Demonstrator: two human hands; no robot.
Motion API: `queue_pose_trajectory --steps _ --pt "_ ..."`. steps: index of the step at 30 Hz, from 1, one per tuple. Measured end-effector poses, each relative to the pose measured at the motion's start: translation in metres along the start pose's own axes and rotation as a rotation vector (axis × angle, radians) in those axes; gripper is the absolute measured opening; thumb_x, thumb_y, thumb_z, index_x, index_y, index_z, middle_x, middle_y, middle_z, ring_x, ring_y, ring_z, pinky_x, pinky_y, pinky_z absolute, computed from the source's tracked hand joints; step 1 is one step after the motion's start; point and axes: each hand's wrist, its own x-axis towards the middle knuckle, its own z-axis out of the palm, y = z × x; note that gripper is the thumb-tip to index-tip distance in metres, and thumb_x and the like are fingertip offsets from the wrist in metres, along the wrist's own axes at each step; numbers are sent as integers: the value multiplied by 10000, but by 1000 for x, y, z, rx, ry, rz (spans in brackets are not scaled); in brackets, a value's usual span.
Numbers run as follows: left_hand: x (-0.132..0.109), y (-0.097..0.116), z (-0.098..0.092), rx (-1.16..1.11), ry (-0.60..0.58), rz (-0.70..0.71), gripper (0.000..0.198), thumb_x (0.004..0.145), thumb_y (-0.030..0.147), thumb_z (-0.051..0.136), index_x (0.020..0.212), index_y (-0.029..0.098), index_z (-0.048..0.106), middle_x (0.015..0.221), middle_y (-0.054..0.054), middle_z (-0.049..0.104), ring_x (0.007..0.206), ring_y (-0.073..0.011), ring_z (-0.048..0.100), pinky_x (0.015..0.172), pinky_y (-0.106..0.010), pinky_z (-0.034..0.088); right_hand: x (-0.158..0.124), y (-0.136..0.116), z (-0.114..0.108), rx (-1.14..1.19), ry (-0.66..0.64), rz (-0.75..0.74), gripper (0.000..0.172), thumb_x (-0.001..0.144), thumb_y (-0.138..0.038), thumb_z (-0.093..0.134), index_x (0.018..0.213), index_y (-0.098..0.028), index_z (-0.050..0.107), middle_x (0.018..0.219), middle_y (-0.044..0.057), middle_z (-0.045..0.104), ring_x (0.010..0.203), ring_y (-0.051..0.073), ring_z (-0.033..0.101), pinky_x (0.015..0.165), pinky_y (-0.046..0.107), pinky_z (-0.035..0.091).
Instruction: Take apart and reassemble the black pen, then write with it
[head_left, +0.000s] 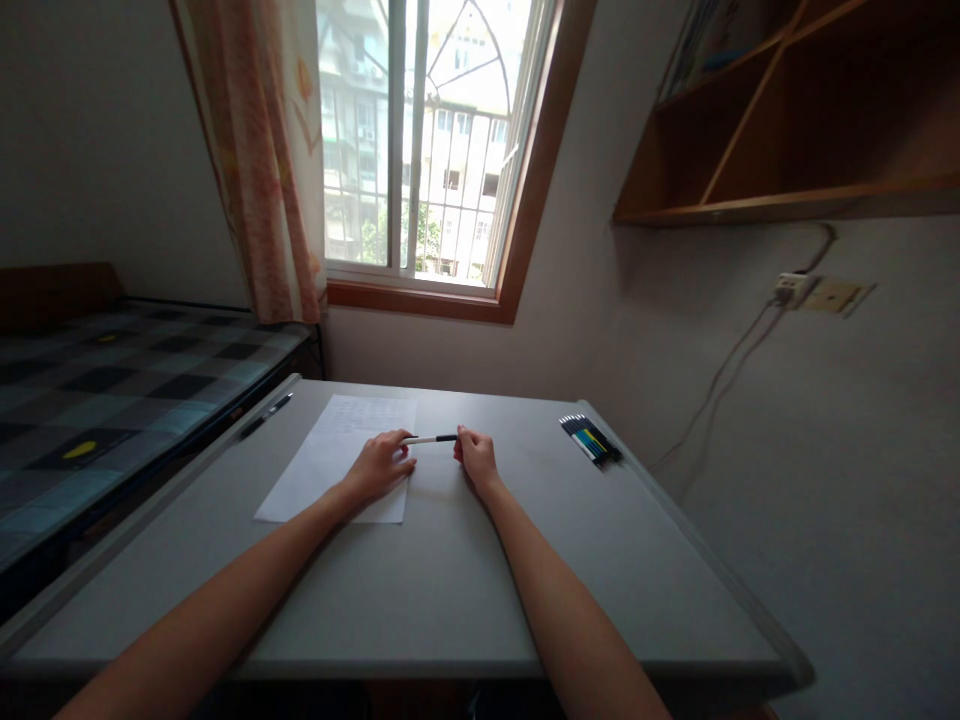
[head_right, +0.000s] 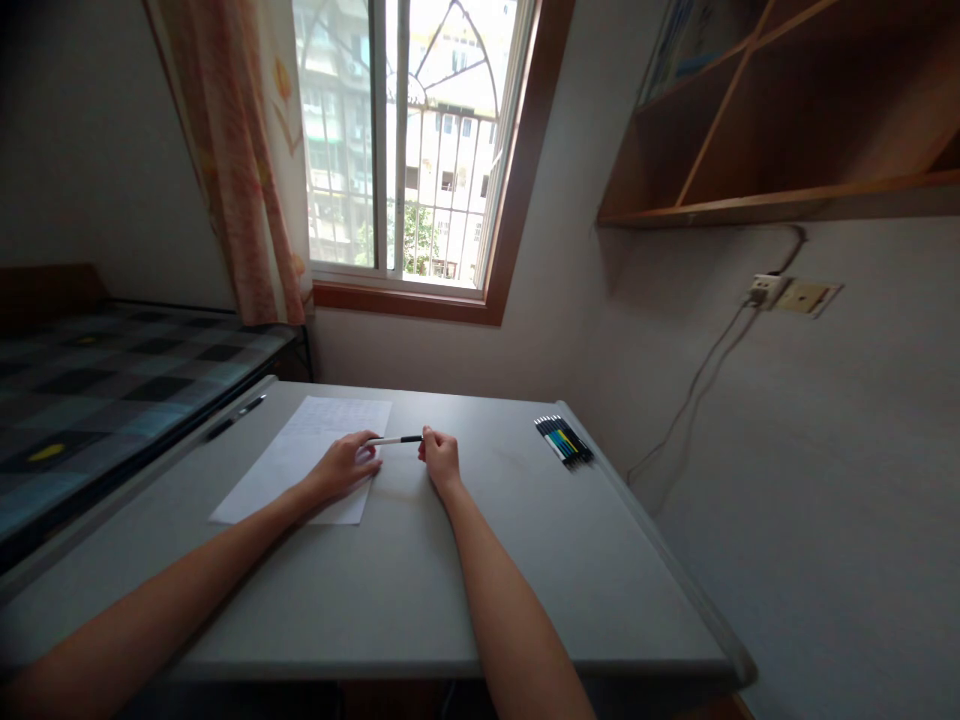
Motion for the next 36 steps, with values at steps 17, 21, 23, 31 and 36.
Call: queue_pose_trajectory --steps 17,21,23,31,36 --pt "-1 7 -4 97 -13 8 243 687 219 546 929 224 572 823 -21 622 803 -189 572 742 -290 415 2 4 -1 0 11 -13 458 723 -528 488 441 -167 502 386 -14 467 372 91 420 407 215 322" --pt "0 5 -3 91 3 8 265 693 262 560 956 226 571 841 -21 629 827 -195 573 760 -299 411 2 4 -1 0 8 -11 452 724 -523 491 446 -167 502 391 -12 472 374 92 423 409 215 330" --pt "0 4 -2 84 3 12 270 698 276 560 963 225 569 849 -23 632 822 -191 576 758 -295 412 2 4 -1 1 9 -10 452 723 -524 491 448 -166 501 394 -10 474 376 93 427 408 216 333" --pt "0 6 -3 115 -28 -15 271 693 208 541 962 220 573 854 -21 636 808 -183 582 735 -277 411 2 4 -1 -9 -3 -5 465 726 -537 475 450 -162 493 386 -18 457 367 85 410 400 210 316" --pt "1 4 -2 79 18 17 245 737 265 547 976 222 575 886 -26 641 863 -197 573 786 -312 414 3 4 -1 6 2 8 464 719 -540 481 454 -160 492 393 -14 461 370 84 415 398 207 318"
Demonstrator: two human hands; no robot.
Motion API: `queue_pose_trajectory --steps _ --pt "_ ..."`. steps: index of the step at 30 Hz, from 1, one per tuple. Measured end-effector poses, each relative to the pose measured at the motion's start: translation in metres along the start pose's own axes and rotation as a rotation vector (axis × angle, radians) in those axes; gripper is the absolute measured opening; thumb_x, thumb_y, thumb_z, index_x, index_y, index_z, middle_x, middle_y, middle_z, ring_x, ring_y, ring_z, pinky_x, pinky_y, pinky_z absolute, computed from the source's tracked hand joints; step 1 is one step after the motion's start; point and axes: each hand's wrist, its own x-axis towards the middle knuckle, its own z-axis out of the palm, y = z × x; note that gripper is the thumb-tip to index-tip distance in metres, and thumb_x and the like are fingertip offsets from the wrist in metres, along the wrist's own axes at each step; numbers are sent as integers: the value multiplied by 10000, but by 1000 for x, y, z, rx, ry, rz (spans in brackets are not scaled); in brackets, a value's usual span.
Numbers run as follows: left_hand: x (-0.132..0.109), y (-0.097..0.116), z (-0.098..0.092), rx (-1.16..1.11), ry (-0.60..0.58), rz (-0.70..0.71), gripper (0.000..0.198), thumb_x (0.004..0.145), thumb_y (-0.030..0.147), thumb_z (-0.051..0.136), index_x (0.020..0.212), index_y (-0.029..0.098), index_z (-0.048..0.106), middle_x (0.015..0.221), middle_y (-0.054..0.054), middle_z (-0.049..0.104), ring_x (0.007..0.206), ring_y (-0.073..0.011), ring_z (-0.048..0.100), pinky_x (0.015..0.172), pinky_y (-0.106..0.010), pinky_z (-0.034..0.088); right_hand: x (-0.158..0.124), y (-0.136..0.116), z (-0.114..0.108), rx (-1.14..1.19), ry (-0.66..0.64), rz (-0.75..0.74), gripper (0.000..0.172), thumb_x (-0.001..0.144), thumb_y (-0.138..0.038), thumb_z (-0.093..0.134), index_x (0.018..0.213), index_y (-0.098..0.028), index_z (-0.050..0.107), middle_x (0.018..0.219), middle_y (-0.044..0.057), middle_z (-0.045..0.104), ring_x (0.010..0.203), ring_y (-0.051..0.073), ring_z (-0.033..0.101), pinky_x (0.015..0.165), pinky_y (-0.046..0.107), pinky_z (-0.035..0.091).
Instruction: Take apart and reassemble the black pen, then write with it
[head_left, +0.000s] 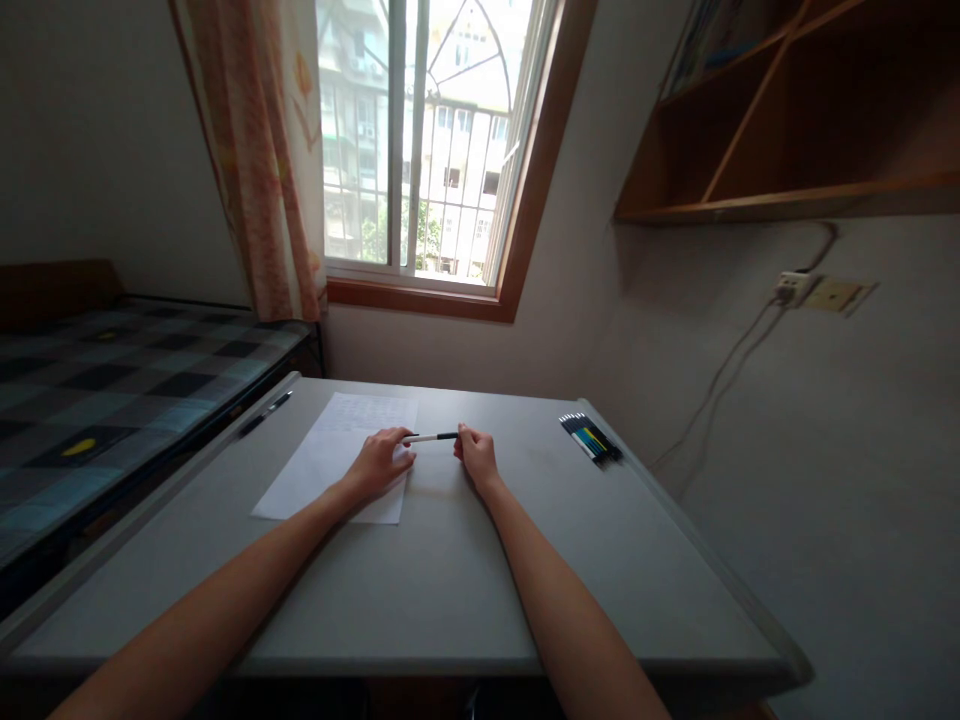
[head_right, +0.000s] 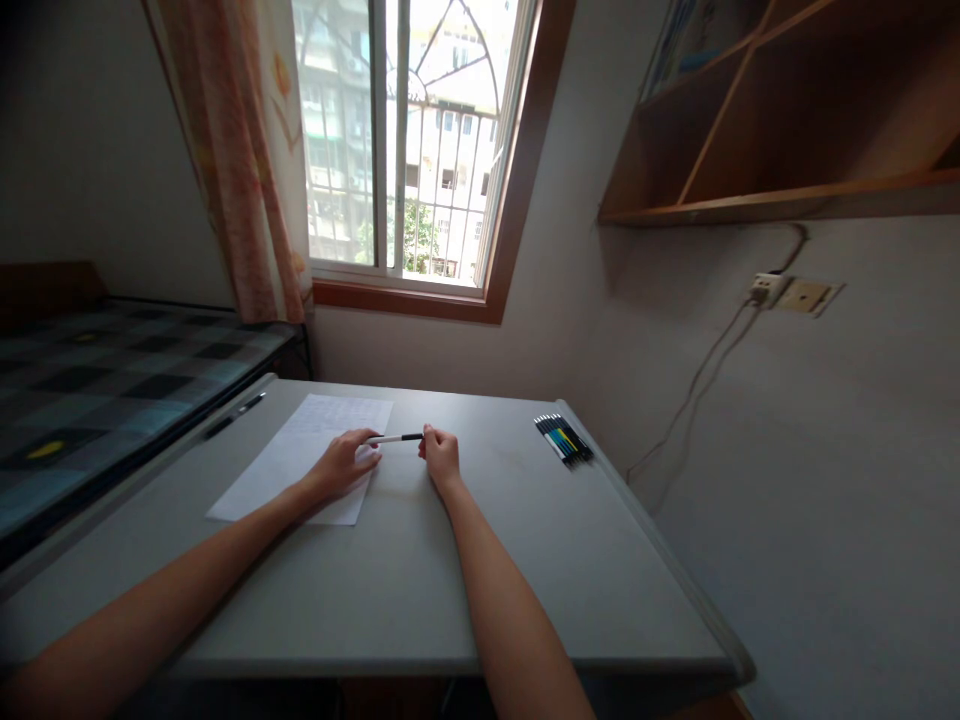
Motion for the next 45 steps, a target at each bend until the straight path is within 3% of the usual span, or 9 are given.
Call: queue_pose_trajectory --steps 8,17,23,45 --pt "3 1 0 -59 162 85 215 795 324 535 972 207 570 942 -47 635 892 -199 569 814 -344 421 0 -2 0 33 -2 12 462 696 -552 502 457 -157 501 390 -12 468 358 81 409 381 206 315" --pt "3 4 -3 -132 200 117 196 826 335 501 945 190 560 886 -49 622 825 -177 564 778 -326 433 -3 -6 0 32 -9 39 475 682 -562 518 441 -153 508 375 -6 468 351 85 421 377 207 327" --pt "3 5 -5 -118 162 138 228 854 369 455 793 188 580 770 -32 586 761 -162 543 729 -298 425 -4 -11 0 -48 -17 -5 528 713 -585 465 393 -166 467 332 -16 416 321 73 362 376 212 305" --pt "2 6 -9 -66 98 67 325 859 415 401 661 181 509 641 -3 527 624 -135 484 611 -253 375 -5 -14 -1 -80 -50 -6 551 725 -596 442 378 -169 469 332 -7 424 330 76 353 395 220 307"
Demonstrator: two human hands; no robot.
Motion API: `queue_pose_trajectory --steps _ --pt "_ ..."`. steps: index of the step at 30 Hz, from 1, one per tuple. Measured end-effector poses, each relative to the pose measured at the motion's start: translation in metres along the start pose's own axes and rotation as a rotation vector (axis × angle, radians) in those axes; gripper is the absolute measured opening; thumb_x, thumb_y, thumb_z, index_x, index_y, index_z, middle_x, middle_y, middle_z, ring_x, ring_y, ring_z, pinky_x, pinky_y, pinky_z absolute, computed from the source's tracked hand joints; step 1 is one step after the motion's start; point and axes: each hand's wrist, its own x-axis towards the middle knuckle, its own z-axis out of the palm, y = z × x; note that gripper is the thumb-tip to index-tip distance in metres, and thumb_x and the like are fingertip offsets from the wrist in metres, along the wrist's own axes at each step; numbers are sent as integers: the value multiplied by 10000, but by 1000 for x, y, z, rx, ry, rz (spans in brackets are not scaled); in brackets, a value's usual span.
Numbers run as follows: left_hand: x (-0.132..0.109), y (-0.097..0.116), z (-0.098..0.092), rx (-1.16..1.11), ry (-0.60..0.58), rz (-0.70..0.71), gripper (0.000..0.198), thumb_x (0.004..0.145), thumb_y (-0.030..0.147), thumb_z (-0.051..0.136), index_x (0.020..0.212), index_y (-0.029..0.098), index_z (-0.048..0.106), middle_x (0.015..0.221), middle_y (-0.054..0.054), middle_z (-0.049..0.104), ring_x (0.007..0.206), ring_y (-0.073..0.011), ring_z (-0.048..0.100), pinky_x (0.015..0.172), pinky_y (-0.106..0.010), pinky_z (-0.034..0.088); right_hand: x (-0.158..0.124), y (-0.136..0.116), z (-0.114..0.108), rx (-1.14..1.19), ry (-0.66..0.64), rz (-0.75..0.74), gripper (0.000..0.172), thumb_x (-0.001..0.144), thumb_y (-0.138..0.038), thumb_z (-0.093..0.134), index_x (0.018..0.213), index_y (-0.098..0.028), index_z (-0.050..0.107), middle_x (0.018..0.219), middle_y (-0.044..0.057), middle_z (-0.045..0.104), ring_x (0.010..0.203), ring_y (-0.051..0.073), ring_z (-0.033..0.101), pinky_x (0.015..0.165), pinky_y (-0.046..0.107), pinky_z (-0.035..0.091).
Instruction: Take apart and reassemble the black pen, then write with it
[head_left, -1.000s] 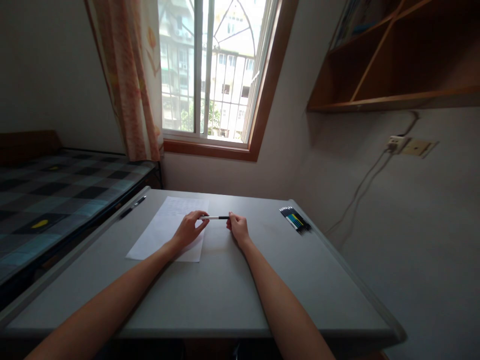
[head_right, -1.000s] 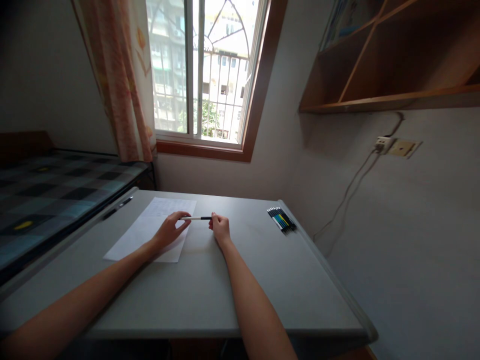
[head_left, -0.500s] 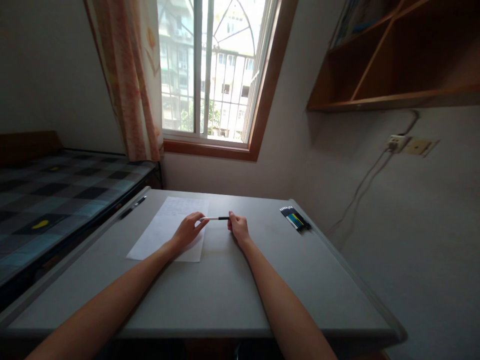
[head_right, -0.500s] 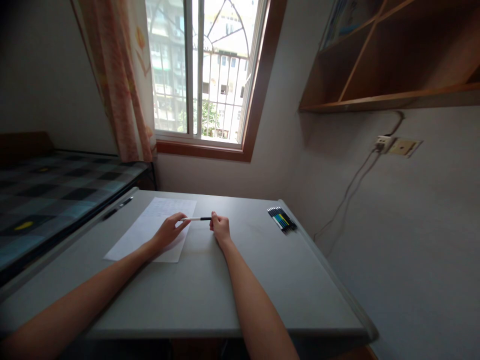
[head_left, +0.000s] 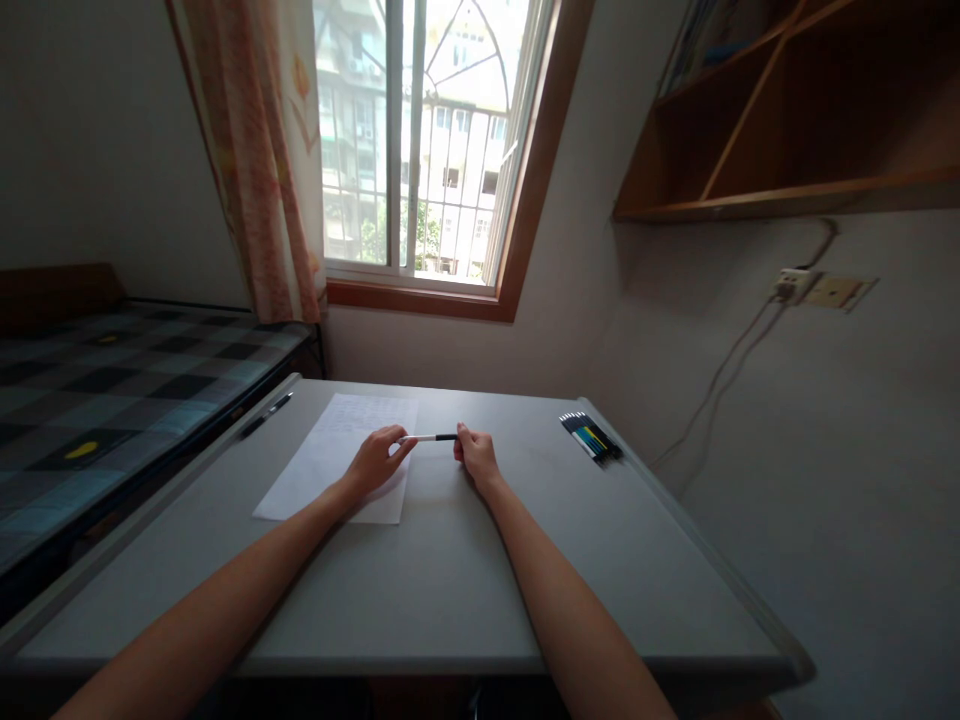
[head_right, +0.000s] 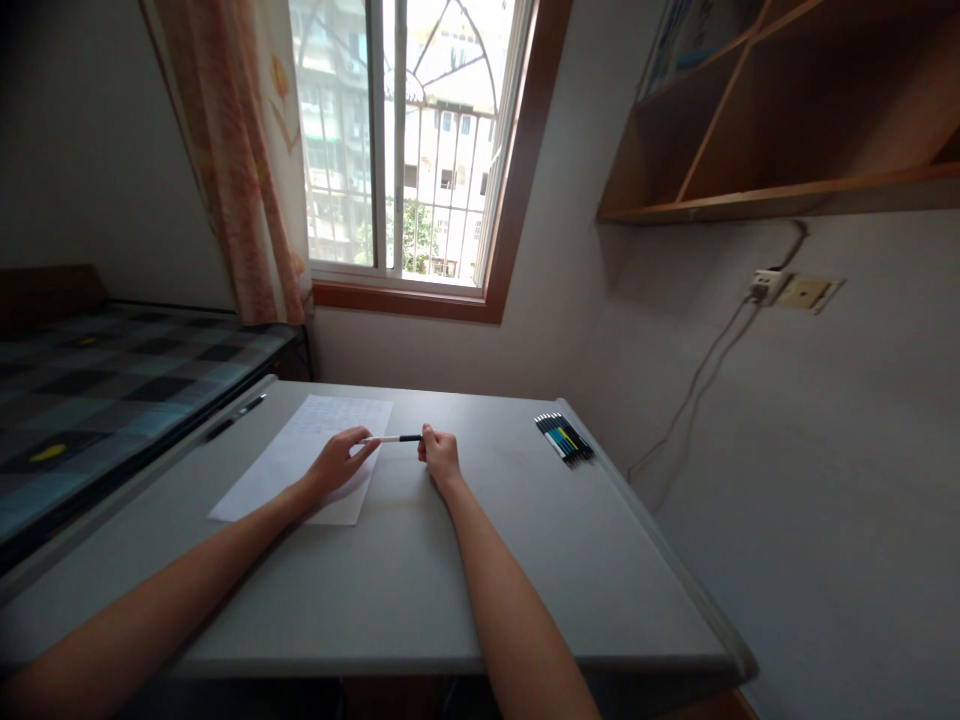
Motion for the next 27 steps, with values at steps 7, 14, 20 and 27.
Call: queue_pose_trajectory --steps 7,14,20,27 --pt "0 0 1 0 8 0 319 852 404 420 649 182 526 634 0 532 623 -135 483 609 -252 369 -2 -6 -1 -23 -4 -19 550 730 -599 436 389 -168 473 344 0 438 351 84 380 416 220 329" --pt "1 -2 2 -3 7 -3 353 856 422 405 632 181 530 620 2 530 622 -133 486 612 -245 354 -2 -3 -2 -4 -12 -28 538 734 -582 439 400 -163 486 356 0 449 358 85 386 425 223 327" --pt "0 2 -2 -50 -67 -59 388 855 444 389 615 181 543 600 5 560 592 -126 492 589 -233 343 0 -1 -3 -8 2 -29 539 740 -577 435 397 -164 486 352 2 453 355 86 390 423 221 333" --pt "-2 3 -2 -30 -121 -114 418 849 472 378 581 190 531 556 9 554 537 -121 469 559 -231 330 3 6 -4 -30 1 -57 549 756 -577 420 399 -165 493 359 3 457 362 89 400 429 220 334"
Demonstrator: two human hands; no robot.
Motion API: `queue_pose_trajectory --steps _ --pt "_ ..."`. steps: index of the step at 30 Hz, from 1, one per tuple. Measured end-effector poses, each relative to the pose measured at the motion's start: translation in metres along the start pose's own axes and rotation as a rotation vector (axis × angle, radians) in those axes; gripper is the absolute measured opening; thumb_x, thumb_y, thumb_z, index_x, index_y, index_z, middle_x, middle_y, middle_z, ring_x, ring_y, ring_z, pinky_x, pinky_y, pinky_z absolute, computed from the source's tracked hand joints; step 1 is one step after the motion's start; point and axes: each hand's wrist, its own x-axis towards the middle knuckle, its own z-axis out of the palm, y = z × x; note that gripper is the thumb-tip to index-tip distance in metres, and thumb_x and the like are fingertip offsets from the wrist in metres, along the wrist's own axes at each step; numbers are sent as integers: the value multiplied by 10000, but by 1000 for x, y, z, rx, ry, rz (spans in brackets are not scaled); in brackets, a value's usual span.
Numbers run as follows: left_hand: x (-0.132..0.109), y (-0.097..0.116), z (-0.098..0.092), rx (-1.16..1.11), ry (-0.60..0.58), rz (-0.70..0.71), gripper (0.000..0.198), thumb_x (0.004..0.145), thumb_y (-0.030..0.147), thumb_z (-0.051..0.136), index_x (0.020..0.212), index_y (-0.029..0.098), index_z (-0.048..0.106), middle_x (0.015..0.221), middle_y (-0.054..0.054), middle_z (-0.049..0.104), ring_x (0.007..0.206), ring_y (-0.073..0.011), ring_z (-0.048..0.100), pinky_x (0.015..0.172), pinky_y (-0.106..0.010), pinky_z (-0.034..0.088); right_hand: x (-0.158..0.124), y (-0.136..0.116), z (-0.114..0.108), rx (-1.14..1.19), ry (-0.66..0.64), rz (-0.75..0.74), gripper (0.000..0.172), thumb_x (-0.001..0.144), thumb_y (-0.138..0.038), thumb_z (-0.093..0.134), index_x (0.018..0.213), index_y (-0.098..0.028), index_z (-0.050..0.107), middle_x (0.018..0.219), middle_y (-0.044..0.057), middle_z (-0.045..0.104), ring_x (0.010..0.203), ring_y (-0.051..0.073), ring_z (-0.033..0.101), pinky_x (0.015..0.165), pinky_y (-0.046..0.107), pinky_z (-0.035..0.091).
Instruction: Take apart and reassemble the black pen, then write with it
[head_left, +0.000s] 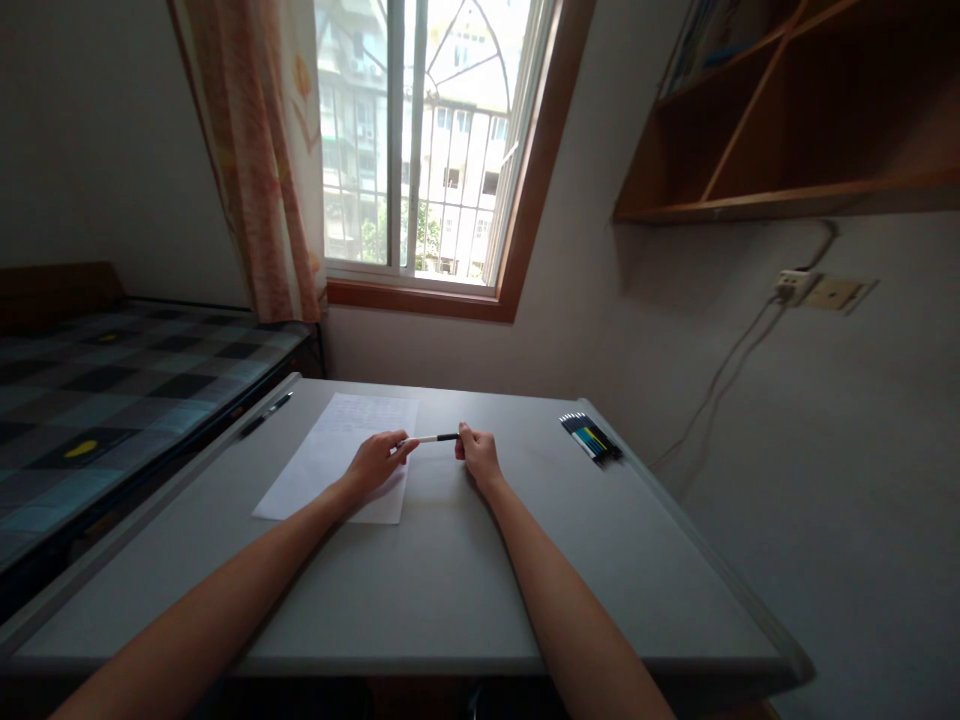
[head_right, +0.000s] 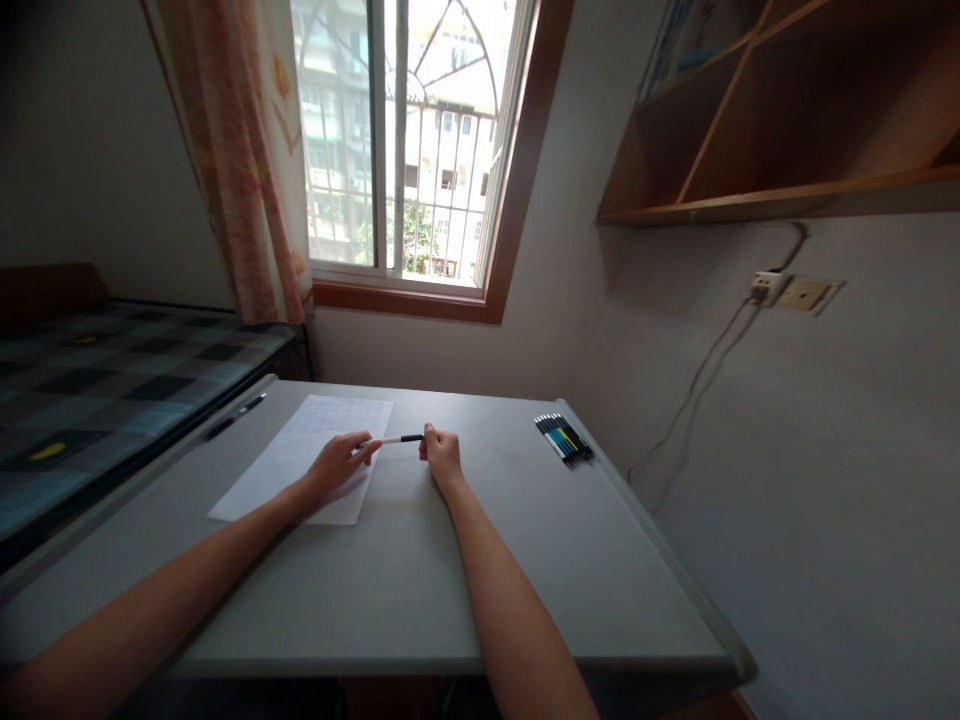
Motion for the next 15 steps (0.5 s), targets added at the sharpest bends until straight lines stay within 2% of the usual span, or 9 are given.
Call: queue_pose_trajectory --steps 4,11,15 --pt "0 -4 2 62 9 18 418 849 478 375 577 198 526 555 3 531 551 -131 463 592 -243 339 -1 -1 -1 -8 2 1 560 759 -585 404 395 -167 485 359 1 455 362 88 394 445 223 342" --pt "1 -9 5 114 31 60 417 847 481 375 560 197 481 554 3 486 524 -128 422 553 -244 294 0 1 -1 1 -6 31 557 749 -590 414 391 -168 481 348 -3 441 356 87 388 428 219 330" --pt "1 -7 5 110 2 25 445 850 487 350 538 192 467 494 13 452 492 -119 390 527 -241 262 -1 -1 -1 -3 -17 21 551 746 -589 422 398 -167 486 356 -1 448 360 90 396 428 221 333"
